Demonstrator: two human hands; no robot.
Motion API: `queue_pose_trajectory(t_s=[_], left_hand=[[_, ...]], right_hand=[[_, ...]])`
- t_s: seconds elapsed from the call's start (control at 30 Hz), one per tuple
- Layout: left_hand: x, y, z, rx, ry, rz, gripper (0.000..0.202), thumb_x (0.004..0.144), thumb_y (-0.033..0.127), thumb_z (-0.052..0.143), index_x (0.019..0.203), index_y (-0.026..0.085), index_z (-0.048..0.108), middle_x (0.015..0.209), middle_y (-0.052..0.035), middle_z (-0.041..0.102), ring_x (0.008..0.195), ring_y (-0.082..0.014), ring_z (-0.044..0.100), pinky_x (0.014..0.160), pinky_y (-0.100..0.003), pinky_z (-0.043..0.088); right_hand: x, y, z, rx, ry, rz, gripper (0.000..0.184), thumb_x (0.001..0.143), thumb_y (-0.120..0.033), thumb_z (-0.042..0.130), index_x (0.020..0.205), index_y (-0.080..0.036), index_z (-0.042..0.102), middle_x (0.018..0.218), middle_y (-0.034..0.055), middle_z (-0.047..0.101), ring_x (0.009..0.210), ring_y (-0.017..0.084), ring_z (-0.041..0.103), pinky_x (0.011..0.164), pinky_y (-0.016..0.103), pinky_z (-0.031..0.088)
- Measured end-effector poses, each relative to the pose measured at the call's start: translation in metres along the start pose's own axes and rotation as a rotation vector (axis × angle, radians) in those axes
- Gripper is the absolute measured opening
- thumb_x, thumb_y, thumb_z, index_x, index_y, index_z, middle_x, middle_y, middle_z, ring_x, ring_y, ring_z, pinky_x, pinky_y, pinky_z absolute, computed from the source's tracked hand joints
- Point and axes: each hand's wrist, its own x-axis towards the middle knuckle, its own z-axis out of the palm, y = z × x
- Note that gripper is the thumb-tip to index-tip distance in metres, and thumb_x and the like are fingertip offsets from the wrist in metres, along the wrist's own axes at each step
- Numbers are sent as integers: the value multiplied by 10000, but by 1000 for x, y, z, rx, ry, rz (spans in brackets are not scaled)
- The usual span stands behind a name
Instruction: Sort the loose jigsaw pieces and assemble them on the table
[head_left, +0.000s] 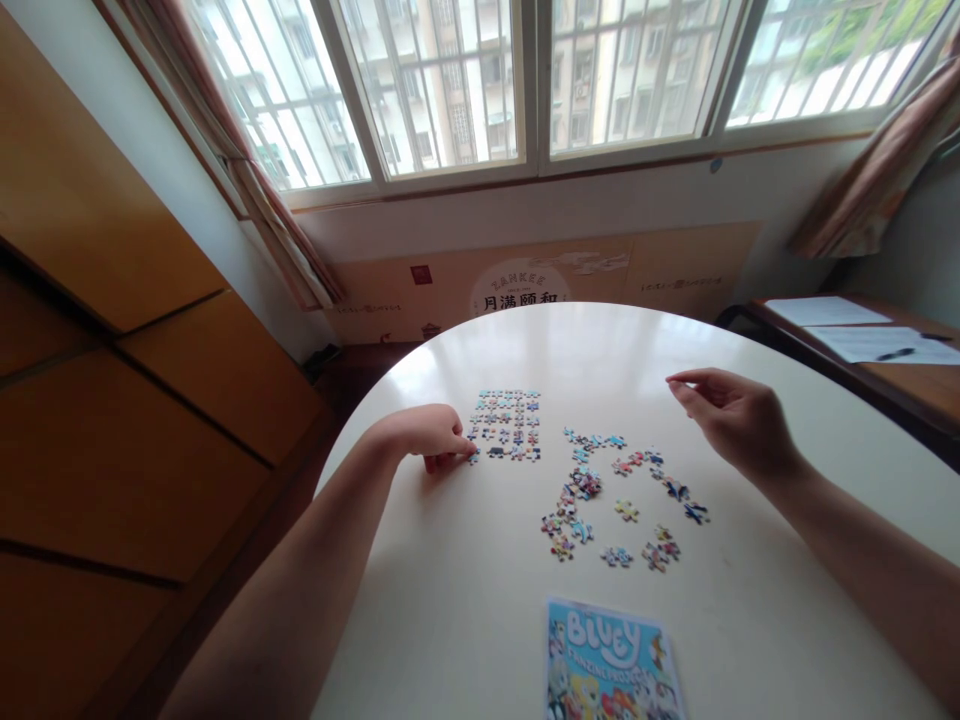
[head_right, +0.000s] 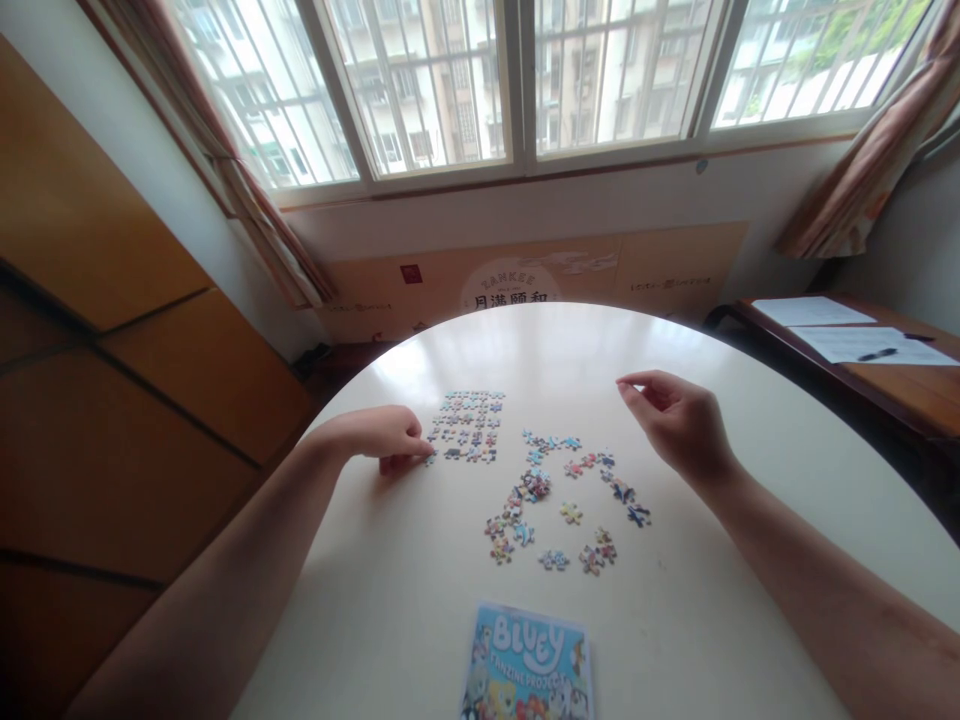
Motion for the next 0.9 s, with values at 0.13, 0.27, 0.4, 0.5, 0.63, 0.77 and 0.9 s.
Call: queue_pose_trajectory(t_s=[0.13,0.27,0.4,0.5,0.63,0.77,0.9], left_hand=[[-1,5,0,-7,15,6,403,733,559,647,605,183,577,730,-89,730,671,-227,689,667,-310,477],[-4,10,0,3,26,5,412,738,561,641,589,184,571,726,-84,728,660,-224,685,660,-308,474],[-2,10,1,-7,29,1,423,727,576,651,585,185,572,709,-85,726,652,-225,681,653,-306,473],[1,9,2,-11,29,4,442,726,597,647,582,184,581,707,-89,727,644,-223,676,657,-308,476],[1,9,3,-12,29,4,444,732,592,645,576,179,593,707,-93,728,642,-223,675,659,-311,480],[0,11,3,-7,30,-4,450,736,596,649,571,181,591,712,-95,732,647,-226,677,663,-314,476],[-3,11,1,-18,18,5,469,754,611,637,572,180,597,717,-90,739,640,-214,668,658,-304,456]], right_hand=[[0,-2,1,-1,-11,-1,254,844,-425,678,897,-188,755,663,37,669,568,166,581,529,295,453],[-1,-3,1,-2,-14,-15,257,840,-430,682,889,-189,754,674,43,680,574,171,589,540,305,463],[-2,-3,1,-3,-23,-19,265,847,-438,676,896,-190,757,685,47,687,578,174,599,542,307,472],[-2,-4,1,-7,-24,-15,259,847,-434,676,886,-190,755,680,46,684,572,172,592,538,305,467],[-2,-7,0,-3,-23,-19,259,842,-436,677,875,-190,752,653,39,671,564,170,584,529,301,456],[-2,-6,0,-6,-23,-18,256,844,-436,677,877,-194,753,653,35,669,554,166,579,529,304,452],[-1,-6,1,-7,-19,-18,251,847,-432,676,883,-196,755,649,31,662,555,164,577,531,302,454]])
